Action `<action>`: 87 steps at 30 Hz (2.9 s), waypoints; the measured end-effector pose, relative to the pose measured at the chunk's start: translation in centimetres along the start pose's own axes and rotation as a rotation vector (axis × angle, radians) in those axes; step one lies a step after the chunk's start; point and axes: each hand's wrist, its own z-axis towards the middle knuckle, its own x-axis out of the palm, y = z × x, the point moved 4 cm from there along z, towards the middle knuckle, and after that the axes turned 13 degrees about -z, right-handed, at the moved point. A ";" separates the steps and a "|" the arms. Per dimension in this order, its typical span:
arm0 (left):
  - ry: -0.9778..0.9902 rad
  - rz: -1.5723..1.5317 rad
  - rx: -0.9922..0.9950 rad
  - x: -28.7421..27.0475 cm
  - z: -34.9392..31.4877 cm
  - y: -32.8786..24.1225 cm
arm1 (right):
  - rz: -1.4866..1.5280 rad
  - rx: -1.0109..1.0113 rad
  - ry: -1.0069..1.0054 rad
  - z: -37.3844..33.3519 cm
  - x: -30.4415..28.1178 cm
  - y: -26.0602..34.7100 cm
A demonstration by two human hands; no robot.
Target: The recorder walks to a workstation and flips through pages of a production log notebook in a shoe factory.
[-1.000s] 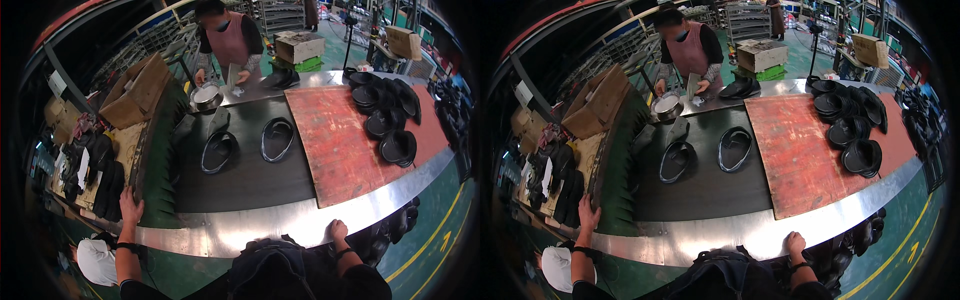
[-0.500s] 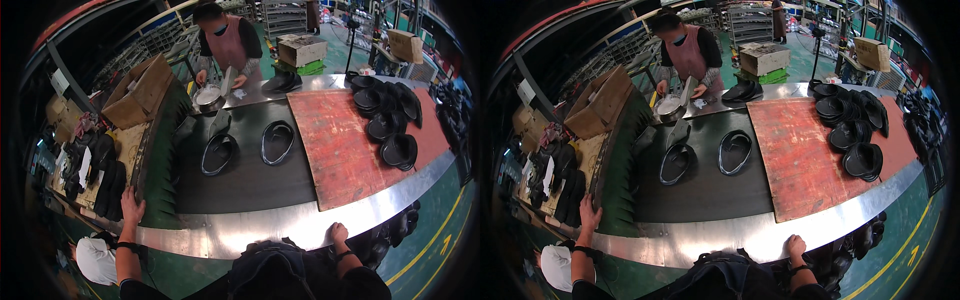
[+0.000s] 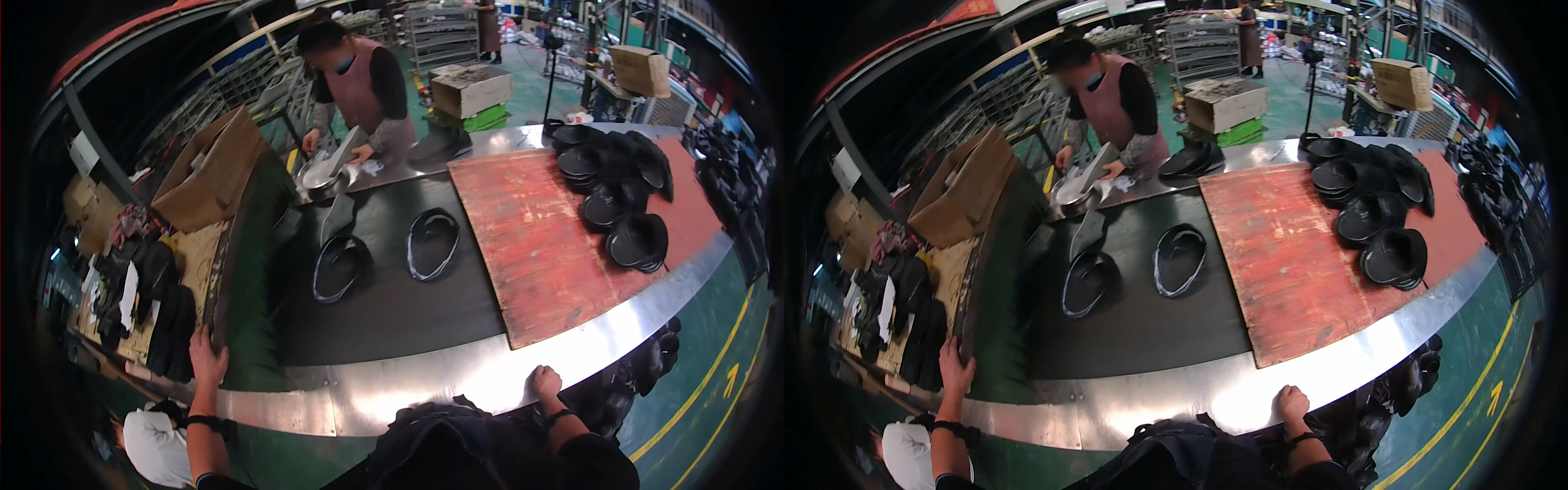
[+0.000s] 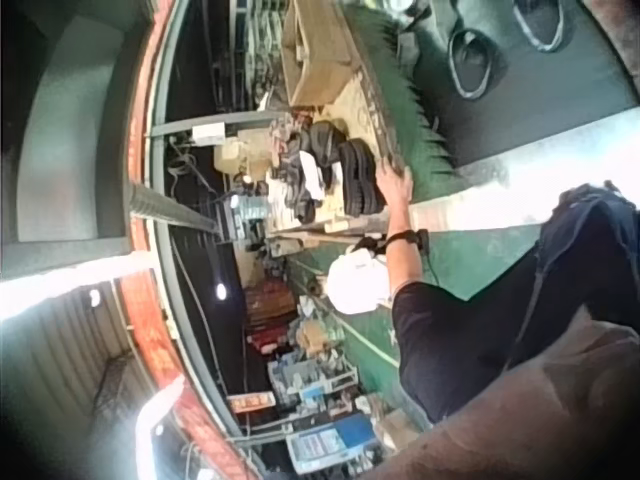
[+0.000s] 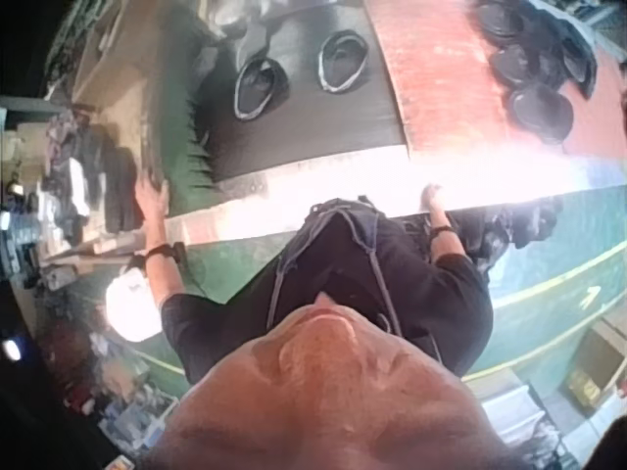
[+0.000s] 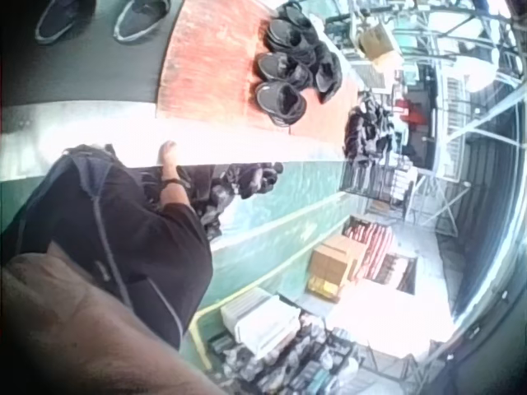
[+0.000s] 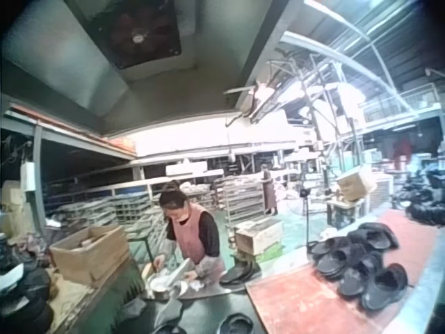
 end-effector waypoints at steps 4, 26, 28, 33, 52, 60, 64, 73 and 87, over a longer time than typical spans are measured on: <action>-0.008 -0.018 -0.001 0.0 0.1 -0.5 | -0.011 0.016 0.011 -0.1 0.1 -0.3; -0.016 -0.030 0.027 -0.1 0.3 -0.6 | -0.037 0.009 0.055 0.1 0.2 -0.3; -0.019 -0.033 0.027 -0.2 0.1 -0.5 | -0.036 -0.001 0.051 0.1 0.2 -0.1; -0.016 -0.036 0.019 -0.5 0.2 -1.0 | -0.007 -0.008 0.028 -0.1 0.5 -0.7; -0.002 0.002 0.016 0.1 0.3 -0.6 | -0.032 -0.016 0.022 0.4 1.2 -0.7; 0.013 0.003 0.025 0.0 0.0 -0.7 | -0.033 -0.039 -0.026 0.0 1.2 -0.9; 0.016 0.009 0.021 0.1 0.5 -1.0 | -0.027 -0.037 -0.005 0.4 1.2 -0.8; 0.017 0.019 -0.004 0.3 0.6 -0.7 | -0.019 -0.016 0.025 0.3 0.4 -0.3; 0.039 -0.003 -0.027 0.2 0.5 -0.7 | -0.056 -0.026 0.017 0.5 0.6 -0.4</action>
